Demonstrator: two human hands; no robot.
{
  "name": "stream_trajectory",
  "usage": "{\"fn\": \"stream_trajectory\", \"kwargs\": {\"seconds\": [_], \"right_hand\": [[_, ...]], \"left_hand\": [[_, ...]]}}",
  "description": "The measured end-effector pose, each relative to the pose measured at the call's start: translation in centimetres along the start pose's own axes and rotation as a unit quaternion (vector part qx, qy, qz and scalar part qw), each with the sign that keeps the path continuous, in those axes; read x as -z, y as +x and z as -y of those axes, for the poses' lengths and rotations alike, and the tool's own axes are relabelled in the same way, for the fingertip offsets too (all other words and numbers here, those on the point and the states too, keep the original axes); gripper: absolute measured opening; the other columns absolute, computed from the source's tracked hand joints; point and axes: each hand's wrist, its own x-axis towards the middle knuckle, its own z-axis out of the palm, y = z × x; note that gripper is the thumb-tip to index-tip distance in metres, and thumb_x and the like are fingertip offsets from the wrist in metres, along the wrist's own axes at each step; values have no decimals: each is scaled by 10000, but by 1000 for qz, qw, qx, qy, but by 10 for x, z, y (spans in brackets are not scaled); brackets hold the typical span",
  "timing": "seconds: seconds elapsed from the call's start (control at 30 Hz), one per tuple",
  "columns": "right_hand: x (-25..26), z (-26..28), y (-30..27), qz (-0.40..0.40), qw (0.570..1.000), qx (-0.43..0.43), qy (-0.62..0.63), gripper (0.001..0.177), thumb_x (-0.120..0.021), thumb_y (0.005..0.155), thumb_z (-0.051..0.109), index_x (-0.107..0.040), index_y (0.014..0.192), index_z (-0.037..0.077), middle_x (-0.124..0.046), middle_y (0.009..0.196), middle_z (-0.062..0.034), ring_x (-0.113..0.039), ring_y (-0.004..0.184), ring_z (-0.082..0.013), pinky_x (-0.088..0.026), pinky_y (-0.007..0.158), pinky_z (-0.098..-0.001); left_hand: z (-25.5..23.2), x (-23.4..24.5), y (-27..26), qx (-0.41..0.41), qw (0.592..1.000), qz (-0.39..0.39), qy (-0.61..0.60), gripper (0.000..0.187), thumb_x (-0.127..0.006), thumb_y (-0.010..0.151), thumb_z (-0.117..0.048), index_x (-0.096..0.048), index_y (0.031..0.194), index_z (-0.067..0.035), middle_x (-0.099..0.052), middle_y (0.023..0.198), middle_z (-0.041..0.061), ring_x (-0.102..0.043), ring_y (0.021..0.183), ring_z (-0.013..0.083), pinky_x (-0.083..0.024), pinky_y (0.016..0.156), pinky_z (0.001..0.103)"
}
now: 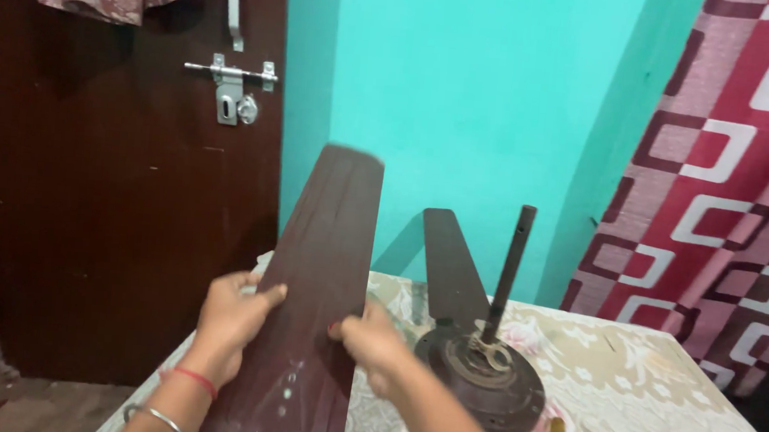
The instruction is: The person attaches a fan blade to the fan motor housing using a screwdriver and screws. They position the blade, insert screws, and tighten them to secure the blade to the motor.
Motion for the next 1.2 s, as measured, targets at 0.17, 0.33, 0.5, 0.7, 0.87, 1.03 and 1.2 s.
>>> {"fn": "stream_trajectory", "kwargs": {"seconds": [0.17,0.33,0.5,0.7,0.87,1.03,1.2], "right_hand": [[-12,-62,5,39,997,-57,23,453,-604,820,12,-612,1273,12,-734,1150,-143,-691,1046,-251,-540,896,-395],[-12,-116,25,55,991,-118,-26,413,-660,869,69,-636,1270,-27,-736,1133,-151,-673,1009,-237,-516,861,-374],[-6,-140,34,76,992,-100,-9,404,-682,904,128,-577,1259,-32,-765,1050,-115,-736,904,-166,-585,796,-332],[-4,-133,32,12,992,-69,-105,412,-788,881,158,-629,1194,-58,-690,580,-154,-650,444,-190,-513,410,-288],[-15,-139,26,-16,988,-11,-151,325,-851,843,165,-668,916,-94,-648,544,-106,-608,410,-158,-440,375,-302],[2,-149,25,40,994,32,-95,177,-726,828,31,-689,969,-70,-704,709,-107,-693,517,-125,-526,462,-277],[38,-137,9,67,958,171,-220,297,-758,798,53,-687,1081,-3,-727,943,-87,-737,691,-170,-566,597,-313]], "left_hand": [[62,12,18,34,991,-56,119,542,-811,814,-162,-633,1276,59,-763,1040,226,-772,895,266,-604,769,360],[105,18,31,93,964,-38,248,480,-770,823,-278,-739,1186,34,-821,974,236,-823,891,317,-615,815,394],[114,19,43,79,895,-6,438,473,-737,863,-419,-787,1059,8,-784,1025,225,-753,1028,346,-566,940,421],[102,9,43,17,759,-17,650,415,-704,887,-460,-738,1119,-118,-689,1260,113,-653,1210,290,-527,1015,442],[103,-22,51,-9,762,96,641,591,-590,935,-571,-548,1398,-206,-514,1494,68,-488,1413,293,-395,1148,555],[130,-60,29,47,716,195,669,649,-342,1027,-611,-160,1620,-419,-4,1727,46,-2,1568,469,-11,1132,814],[140,-69,14,-17,672,136,728,632,-271,1023,-572,-171,1614,-370,-83,1704,85,-86,1551,442,-74,1113,805]]}}
